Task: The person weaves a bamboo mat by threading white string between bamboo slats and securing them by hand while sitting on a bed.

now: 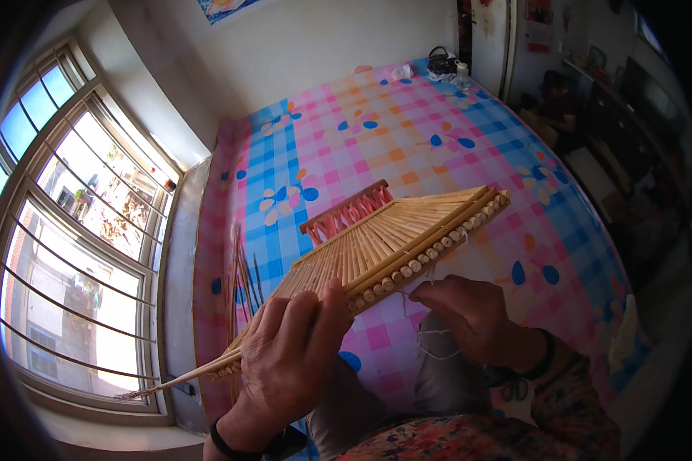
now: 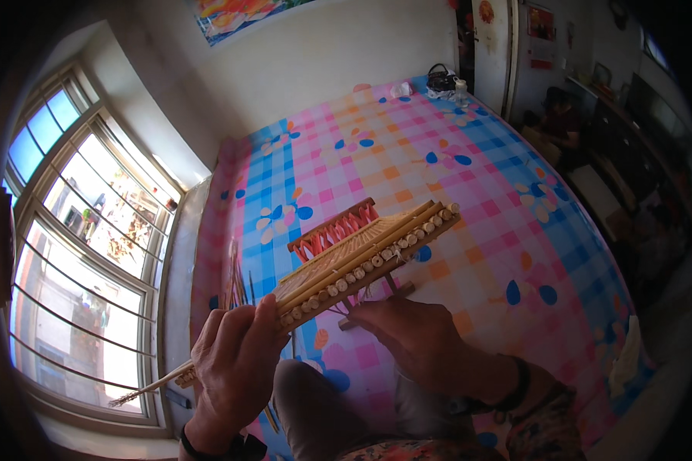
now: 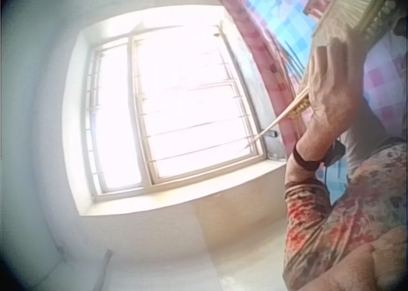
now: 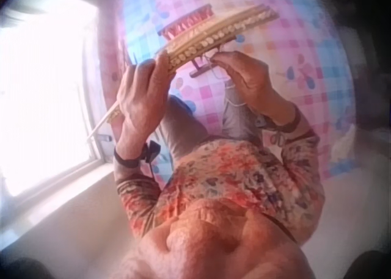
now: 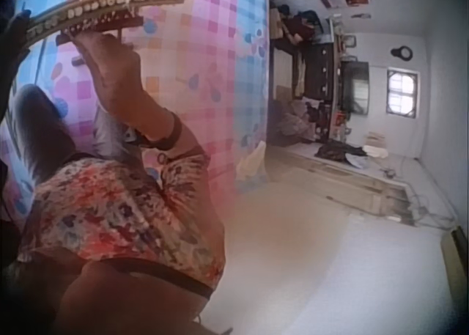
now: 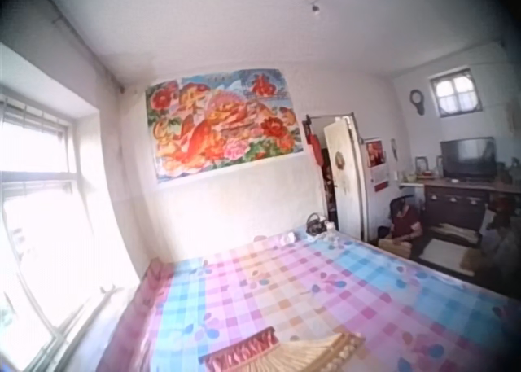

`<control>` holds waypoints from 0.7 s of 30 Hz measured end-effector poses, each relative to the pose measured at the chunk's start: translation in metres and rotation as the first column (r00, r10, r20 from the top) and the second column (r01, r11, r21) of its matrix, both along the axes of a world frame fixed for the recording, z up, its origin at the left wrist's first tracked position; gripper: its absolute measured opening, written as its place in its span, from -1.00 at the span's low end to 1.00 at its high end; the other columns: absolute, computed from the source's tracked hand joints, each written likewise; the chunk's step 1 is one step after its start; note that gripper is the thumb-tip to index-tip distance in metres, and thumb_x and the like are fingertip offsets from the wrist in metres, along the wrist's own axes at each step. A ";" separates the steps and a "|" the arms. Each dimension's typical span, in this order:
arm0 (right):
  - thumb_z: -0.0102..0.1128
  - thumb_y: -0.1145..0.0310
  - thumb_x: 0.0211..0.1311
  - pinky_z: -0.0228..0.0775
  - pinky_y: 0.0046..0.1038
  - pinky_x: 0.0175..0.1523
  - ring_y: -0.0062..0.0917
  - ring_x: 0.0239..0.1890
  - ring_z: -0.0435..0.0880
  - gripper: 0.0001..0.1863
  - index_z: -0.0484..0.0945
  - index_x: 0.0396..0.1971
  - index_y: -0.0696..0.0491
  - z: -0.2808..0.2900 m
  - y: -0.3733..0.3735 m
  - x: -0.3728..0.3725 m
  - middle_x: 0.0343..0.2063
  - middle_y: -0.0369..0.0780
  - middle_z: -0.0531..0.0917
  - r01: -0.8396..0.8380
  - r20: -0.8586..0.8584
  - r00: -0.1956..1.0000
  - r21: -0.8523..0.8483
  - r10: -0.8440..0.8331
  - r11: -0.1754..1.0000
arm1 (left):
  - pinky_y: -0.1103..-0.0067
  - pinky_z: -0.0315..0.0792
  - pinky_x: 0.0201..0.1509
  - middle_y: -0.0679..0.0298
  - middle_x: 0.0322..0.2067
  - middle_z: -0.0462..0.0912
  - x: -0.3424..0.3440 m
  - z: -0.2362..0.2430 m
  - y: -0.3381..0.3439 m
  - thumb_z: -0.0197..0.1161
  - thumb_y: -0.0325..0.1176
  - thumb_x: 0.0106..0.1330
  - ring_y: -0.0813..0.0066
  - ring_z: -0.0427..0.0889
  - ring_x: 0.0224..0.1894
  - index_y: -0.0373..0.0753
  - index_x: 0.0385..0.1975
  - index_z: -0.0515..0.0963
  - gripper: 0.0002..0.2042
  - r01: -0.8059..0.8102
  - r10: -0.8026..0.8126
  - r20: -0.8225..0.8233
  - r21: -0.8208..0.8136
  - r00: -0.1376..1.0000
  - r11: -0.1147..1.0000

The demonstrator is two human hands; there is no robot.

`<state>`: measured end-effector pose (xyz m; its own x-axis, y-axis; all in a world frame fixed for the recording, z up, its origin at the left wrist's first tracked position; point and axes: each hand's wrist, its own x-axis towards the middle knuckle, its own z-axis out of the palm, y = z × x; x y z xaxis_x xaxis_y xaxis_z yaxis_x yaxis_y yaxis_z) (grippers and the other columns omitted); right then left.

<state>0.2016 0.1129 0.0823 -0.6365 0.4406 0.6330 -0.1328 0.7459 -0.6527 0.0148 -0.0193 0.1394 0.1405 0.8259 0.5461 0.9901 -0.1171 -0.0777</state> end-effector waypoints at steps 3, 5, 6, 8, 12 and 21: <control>0.10 0.66 0.23 0.50 -0.45 -0.32 -0.33 -0.40 0.69 -0.81 0.54 -0.16 0.21 0.000 0.000 -0.001 -0.41 -0.05 0.63 -0.013 -0.011 1.000 -0.037 0.012 0.999 | 0.48 0.41 -0.40 0.22 -0.40 0.43 0.000 -0.002 -0.001 0.32 -0.47 0.10 0.38 0.46 -0.44 -0.42 -0.02 0.50 -0.60 0.006 -0.005 -0.059 0.014 0.998 1.000; 0.11 0.66 0.23 0.49 -0.46 -0.33 -0.33 -0.40 0.69 -0.81 0.55 -0.16 0.22 0.000 0.001 -0.001 -0.43 -0.06 0.63 -0.034 -0.018 0.999 -0.013 0.034 0.999 | 0.50 0.40 -0.41 0.22 -0.40 0.43 0.000 -0.002 -0.002 0.32 -0.48 0.10 0.40 0.45 -0.45 -0.42 -0.03 0.50 -0.60 0.026 -0.026 -0.051 0.000 0.998 1.000; 0.11 0.66 0.23 0.49 -0.46 -0.33 -0.33 -0.40 0.69 -0.81 0.55 -0.16 0.22 0.000 0.001 -0.002 -0.43 -0.06 0.63 -0.036 -0.017 0.999 -0.012 0.036 0.999 | 0.50 0.40 -0.41 0.22 -0.40 0.43 0.000 -0.002 -0.002 0.32 -0.48 0.10 0.40 0.45 -0.45 -0.42 -0.03 0.50 -0.60 0.024 -0.024 -0.050 0.001 0.998 1.000; 0.11 0.66 0.23 0.49 -0.46 -0.33 -0.33 -0.42 0.69 -0.82 0.55 -0.17 0.22 -0.002 0.001 -0.005 -0.44 -0.06 0.63 -0.044 -0.038 0.998 -0.025 0.043 0.999 | 0.52 0.39 -0.44 0.22 -0.40 0.43 0.001 -0.003 -0.003 0.32 -0.49 0.09 0.41 0.45 -0.47 -0.43 -0.04 0.51 -0.61 0.006 -0.005 -0.076 0.017 0.997 1.000; 0.12 0.66 0.22 0.49 -0.46 -0.34 -0.34 -0.42 0.69 -0.81 0.55 -0.17 0.22 -0.004 -0.001 -0.004 -0.44 -0.04 0.64 -0.026 -0.045 0.999 -0.009 0.026 1.000 | 0.53 0.39 -0.45 0.23 -0.42 0.43 0.002 -0.004 -0.005 0.32 -0.48 0.09 0.42 0.44 -0.49 -0.45 -0.06 0.52 -0.62 0.015 -0.013 -0.071 0.029 0.997 0.999; 0.11 0.63 0.26 0.57 -0.45 -0.15 -0.33 -0.21 0.73 -0.78 0.52 -0.10 0.22 -0.004 -0.003 -0.004 -0.29 -0.03 0.68 -0.073 -0.013 0.997 -0.018 0.072 0.997 | 0.55 0.37 -0.48 0.22 -0.43 0.44 0.000 -0.009 -0.007 0.32 -0.48 0.08 0.44 0.44 -0.50 -0.45 -0.08 0.53 -0.63 0.028 -0.024 -0.080 0.050 0.997 0.998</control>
